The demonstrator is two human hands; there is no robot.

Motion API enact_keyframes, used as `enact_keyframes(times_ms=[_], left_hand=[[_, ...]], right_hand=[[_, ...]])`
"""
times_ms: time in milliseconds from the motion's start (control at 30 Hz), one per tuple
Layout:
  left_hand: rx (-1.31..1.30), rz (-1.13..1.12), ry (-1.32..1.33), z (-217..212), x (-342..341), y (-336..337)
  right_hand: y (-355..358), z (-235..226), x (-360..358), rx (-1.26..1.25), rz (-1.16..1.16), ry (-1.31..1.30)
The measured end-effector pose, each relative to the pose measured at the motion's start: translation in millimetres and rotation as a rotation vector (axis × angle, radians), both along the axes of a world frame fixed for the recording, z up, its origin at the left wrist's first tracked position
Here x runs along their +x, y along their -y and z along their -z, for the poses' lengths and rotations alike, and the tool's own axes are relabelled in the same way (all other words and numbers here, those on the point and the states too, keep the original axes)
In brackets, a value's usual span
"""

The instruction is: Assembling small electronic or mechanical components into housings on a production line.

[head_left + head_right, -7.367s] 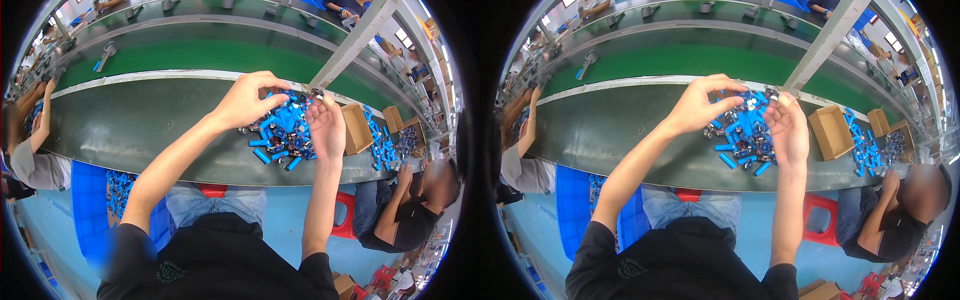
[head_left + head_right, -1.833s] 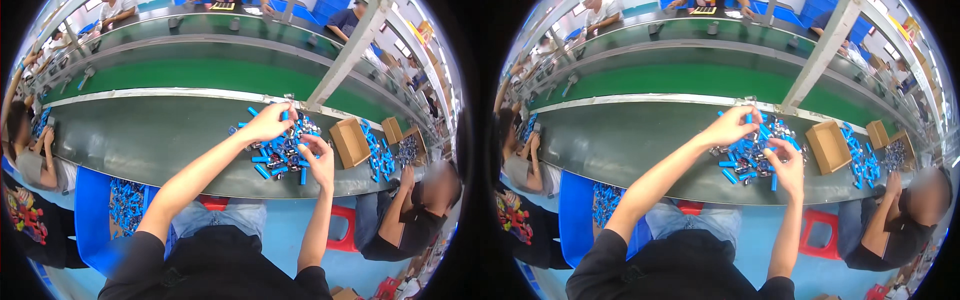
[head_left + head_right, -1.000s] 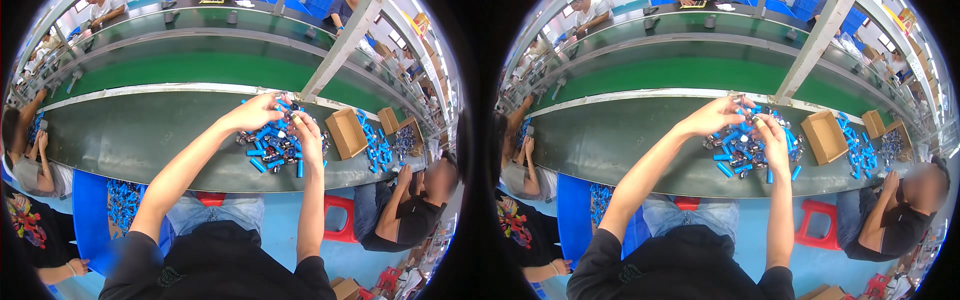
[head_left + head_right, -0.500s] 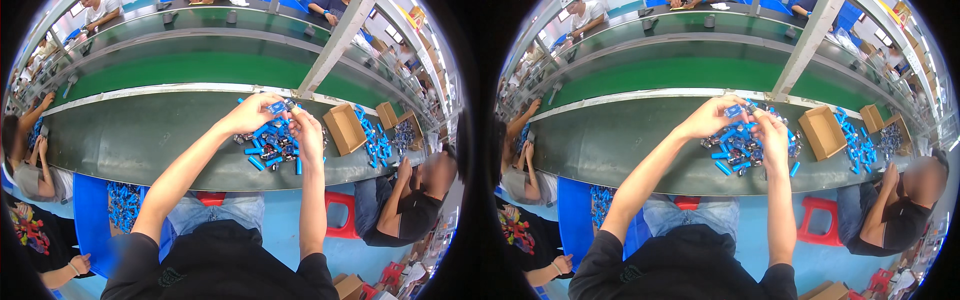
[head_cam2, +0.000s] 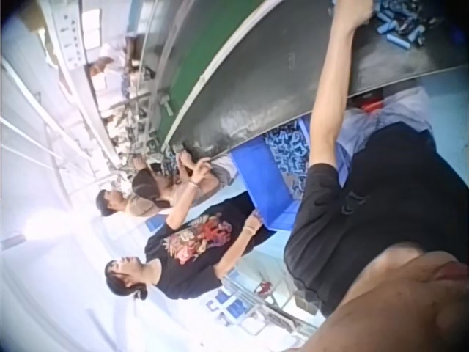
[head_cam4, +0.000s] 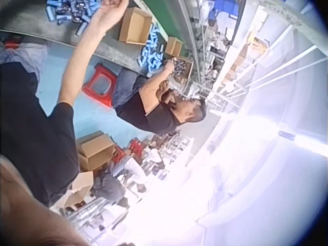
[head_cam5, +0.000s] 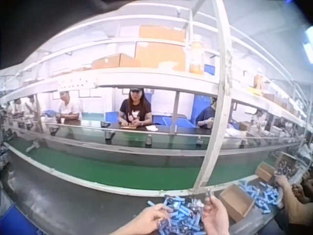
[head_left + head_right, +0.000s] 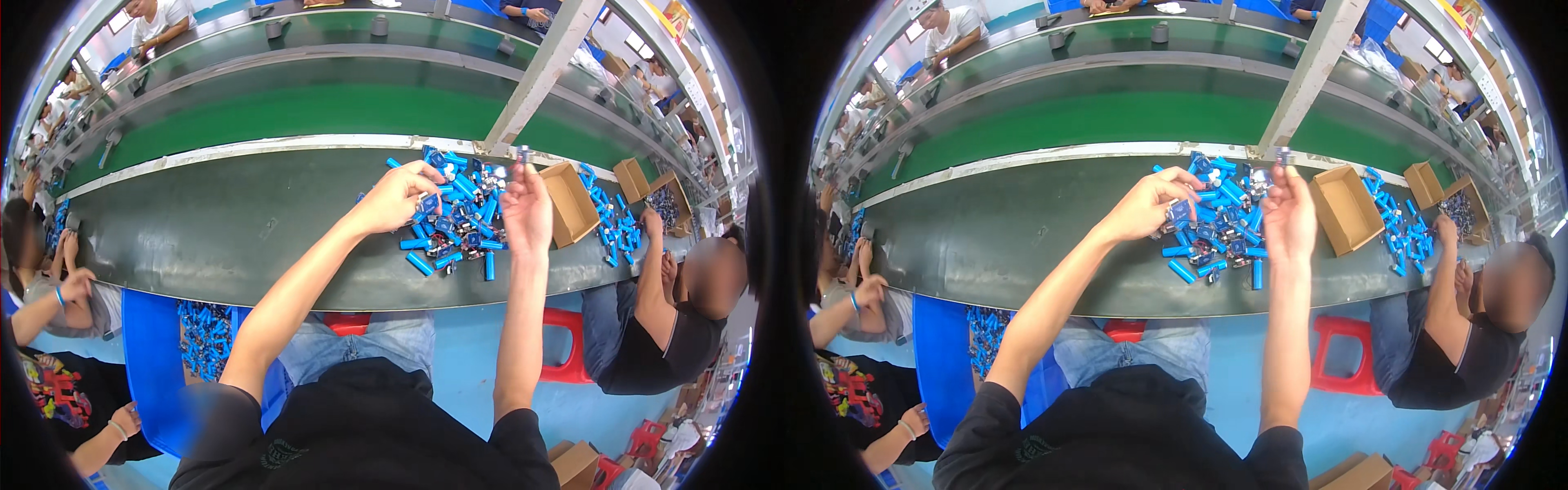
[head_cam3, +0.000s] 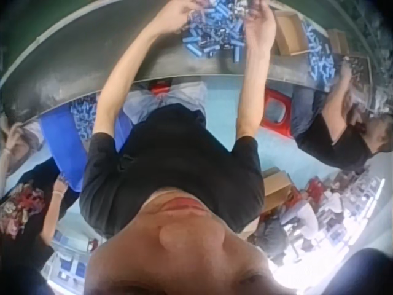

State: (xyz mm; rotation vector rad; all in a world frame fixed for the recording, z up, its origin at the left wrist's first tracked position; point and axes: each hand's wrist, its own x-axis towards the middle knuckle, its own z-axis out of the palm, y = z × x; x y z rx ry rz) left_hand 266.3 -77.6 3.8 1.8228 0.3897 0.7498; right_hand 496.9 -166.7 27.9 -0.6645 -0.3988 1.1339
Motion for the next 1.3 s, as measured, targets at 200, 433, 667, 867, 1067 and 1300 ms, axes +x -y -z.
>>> enact_keyframes(times_ms=[200, 433, 667, 867, 1067, 1300], left_hand=[[-0.252, 0.058, 0.027, -9.8, 11.4, -3.7], [0.373, -0.461, -0.163, 18.1, -14.1, -17.3], [0.514, -0.372, -0.171, 19.9, -9.4, 19.7], [0.697, -0.312, -0.149, 30.0, 15.0, 38.9], [0.773, -0.338, -0.189, 39.4, 26.4, 38.2], [0.652, -0.376, -0.136, 18.4, 35.4, 38.6]], right_hand=[[14.5, -4.9, 40.5, -0.295, 0.186, 0.608], [25.6, 16.2, 1.4, -0.389, 0.644, 1.523], [16.1, 19.3, -22.8, -0.347, 0.084, 1.719], [11.2, -7.2, -17.3, -0.293, 0.2, 1.262], [17.0, -18.1, -3.8, -0.316, 0.112, 1.187], [20.9, -20.8, 6.4, -0.293, 0.109, 1.085]])
